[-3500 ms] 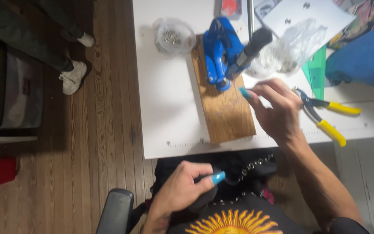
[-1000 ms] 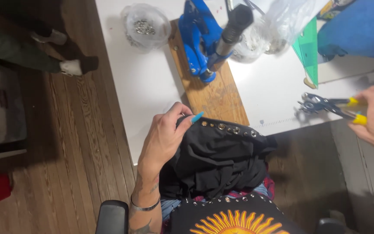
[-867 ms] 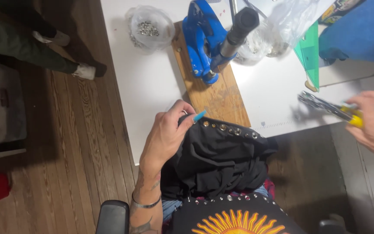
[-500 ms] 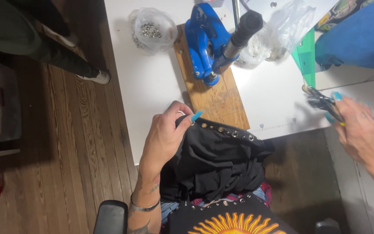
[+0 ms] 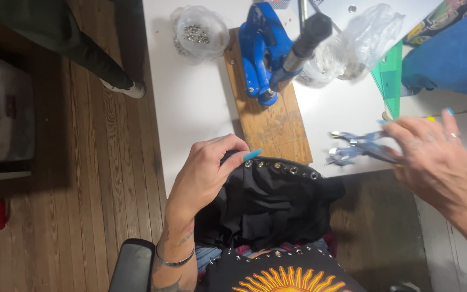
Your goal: Installing metal grommets onto a black fabric garment using a hand press and hole punch tool
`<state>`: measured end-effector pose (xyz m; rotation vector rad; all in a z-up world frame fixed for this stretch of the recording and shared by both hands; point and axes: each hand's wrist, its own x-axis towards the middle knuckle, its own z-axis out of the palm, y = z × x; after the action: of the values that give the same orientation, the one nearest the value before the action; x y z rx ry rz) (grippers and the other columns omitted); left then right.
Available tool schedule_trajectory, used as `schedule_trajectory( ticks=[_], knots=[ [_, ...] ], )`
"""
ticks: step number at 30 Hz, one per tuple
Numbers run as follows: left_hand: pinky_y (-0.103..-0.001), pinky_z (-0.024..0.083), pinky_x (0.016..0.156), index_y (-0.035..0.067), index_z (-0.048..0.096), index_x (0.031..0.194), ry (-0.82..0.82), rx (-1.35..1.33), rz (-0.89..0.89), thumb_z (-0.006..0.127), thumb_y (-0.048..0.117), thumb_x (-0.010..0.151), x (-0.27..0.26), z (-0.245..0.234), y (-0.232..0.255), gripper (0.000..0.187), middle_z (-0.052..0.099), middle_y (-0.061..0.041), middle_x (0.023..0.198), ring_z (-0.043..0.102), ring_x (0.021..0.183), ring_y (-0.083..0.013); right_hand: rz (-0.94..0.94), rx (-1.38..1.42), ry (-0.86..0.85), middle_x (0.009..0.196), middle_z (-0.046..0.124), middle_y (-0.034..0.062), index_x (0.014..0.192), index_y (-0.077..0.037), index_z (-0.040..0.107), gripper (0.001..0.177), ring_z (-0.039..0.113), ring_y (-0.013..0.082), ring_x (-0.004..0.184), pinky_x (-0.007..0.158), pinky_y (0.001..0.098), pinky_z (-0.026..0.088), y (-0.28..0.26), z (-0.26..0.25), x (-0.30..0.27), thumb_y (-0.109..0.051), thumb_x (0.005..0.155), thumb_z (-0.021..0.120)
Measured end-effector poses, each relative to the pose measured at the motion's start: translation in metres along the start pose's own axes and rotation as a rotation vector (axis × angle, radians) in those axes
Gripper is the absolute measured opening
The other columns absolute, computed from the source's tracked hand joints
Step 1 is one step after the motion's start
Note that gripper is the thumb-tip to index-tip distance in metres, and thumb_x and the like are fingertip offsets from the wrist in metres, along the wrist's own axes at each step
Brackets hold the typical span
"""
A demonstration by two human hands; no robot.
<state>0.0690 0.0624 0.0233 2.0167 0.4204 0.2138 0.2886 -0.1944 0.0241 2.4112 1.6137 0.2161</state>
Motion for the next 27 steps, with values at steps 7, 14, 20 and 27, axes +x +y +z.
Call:
schedule_trajectory(
  ticks=[7,14,20,27],
  knots=[
    [-0.021,0.040,0.060,0.009,0.060,0.078,-0.144,-0.114,-0.032,0.055,0.021,0.083,-0.006,-0.006,0.009,0.015,0.060,0.003,0.068,0.053,0.061,-0.0074,-0.346,0.100,0.211,0.108,0.054,0.0148,0.113,-0.003,0.049,0.047,0.054,0.0270,0.101,0.096,0.0580,0.039,-0.036,-0.027,0.044,-0.031,0.076,0.057],
    [-0.021,0.035,0.055,0.011,0.059,0.078,-0.148,-0.043,-0.043,0.056,0.022,0.083,-0.016,-0.014,0.010,0.012,0.055,0.004,0.061,0.045,0.055,-0.0086,-0.527,0.191,0.163,0.109,0.054,0.0105,0.112,-0.005,0.045,0.045,0.053,0.0270,0.098,0.094,0.0528,0.038,-0.054,-0.039,0.064,-0.036,0.079,0.051],
    [-0.024,0.037,0.058,0.012,0.058,0.080,-0.232,0.007,0.032,0.054,0.025,0.083,-0.015,-0.022,0.023,0.013,0.056,0.003,0.065,0.049,0.058,-0.0110,-0.575,0.333,0.104,0.107,0.053,0.0143,0.112,-0.003,0.045,0.054,0.049,0.0313,0.100,0.097,0.0579,0.031,-0.055,-0.028,0.068,0.004,0.059,0.049],
    [-0.021,0.041,0.056,0.010,0.060,0.081,-0.377,-0.048,0.047,0.054,0.024,0.082,-0.003,-0.028,0.032,0.015,0.062,0.004,0.070,0.055,0.061,-0.0070,-0.681,0.414,-0.040,0.101,0.049,0.0101,0.117,-0.005,0.039,0.065,0.047,0.0263,0.090,0.097,0.0467,0.032,-0.053,-0.006,0.063,-0.009,0.055,0.058]
  ],
)
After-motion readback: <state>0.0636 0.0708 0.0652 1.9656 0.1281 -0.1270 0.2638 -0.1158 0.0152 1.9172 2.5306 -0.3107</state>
